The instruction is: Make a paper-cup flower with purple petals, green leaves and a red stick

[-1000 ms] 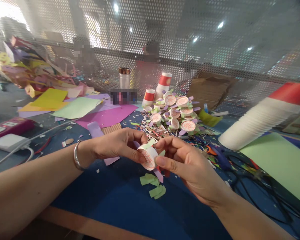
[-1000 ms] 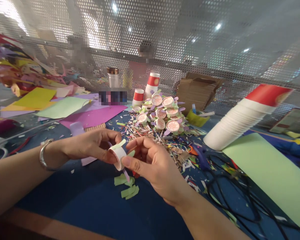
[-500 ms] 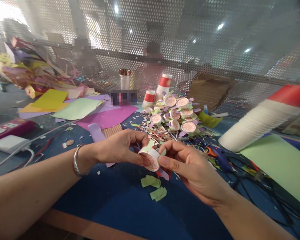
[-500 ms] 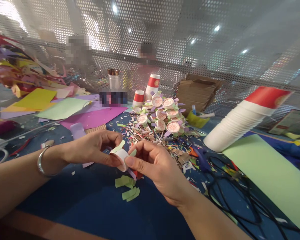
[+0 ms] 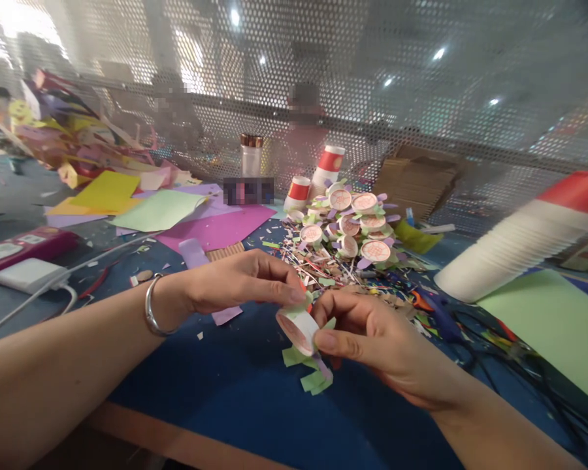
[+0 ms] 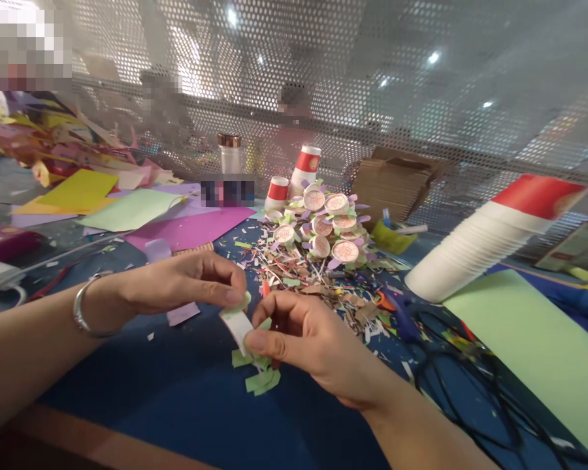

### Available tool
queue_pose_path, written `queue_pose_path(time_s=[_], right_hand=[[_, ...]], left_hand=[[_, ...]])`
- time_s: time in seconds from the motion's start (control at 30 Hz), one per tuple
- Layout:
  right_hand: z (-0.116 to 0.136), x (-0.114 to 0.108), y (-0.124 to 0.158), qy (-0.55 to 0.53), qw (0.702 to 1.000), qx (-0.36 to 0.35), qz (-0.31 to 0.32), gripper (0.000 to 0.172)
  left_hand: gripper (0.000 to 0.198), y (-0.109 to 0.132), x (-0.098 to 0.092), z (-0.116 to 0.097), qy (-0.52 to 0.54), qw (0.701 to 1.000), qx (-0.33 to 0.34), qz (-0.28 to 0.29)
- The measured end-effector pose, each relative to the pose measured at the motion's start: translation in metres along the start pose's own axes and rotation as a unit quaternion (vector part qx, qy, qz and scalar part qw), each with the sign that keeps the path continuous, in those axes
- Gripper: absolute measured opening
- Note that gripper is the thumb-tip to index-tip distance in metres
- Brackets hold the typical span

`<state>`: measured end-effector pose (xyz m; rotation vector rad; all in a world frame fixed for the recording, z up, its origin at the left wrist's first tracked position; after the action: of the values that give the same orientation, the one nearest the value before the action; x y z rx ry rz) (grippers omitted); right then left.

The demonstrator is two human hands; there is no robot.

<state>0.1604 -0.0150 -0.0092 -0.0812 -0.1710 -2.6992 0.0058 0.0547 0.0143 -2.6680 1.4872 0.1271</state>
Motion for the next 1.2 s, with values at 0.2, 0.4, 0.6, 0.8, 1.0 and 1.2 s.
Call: queue_pose_path(time_s=[0.2,0.4,0.6,0.8,1.0,1.2], right_hand=[[0.0008,0.0047,0.0006,0.004,1.0,0.009,0.024,0.024],[0.0026,0.0027,-0.0003,0.021,1.0,0.002,0.022,0.023],[0.0022,0.0011,0.0008,0.03,0.999,-0.001,0.015,0.024],[0.0032,0.0016,-0.0002,0.032,0.999,-0.008,0.013,0.026],[0.0027,-0.0004,-0.001,0.029,1.0,-0.005,0.008,0.027],[0.0019,-0.0011,-0.0011,0.019,1.0,-0.004,0.017,0.027]], left_hand=[[0.017,-0.0006,0.0035,0.0005,-0.009,1.0,0.007,0.014],[0.016,-0.0013,0.0017,0.0014,0.008,1.0,0.003,-0.001],[0.013,-0.0009,0.0011,0.0021,0.03,0.999,0.006,-0.009],[0.012,-0.0013,-0.002,0.0035,0.032,0.999,0.009,-0.01],[0.007,0.001,-0.002,0.0066,0.025,0.998,-0.012,0.047],[0.01,0.0024,-0.0011,0.0054,0.023,0.998,-0.013,0.059]])
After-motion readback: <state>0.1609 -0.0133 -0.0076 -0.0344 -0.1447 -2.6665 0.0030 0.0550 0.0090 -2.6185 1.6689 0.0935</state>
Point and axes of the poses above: each hand's wrist, its own y-axis away from the middle knuckle, its own x-axis out of the palm, z = x × y, the point moved 5 cm from there along -y, towards the middle knuckle, and after that the axes turned 3 degrees about -z, right-handed, at the moved point
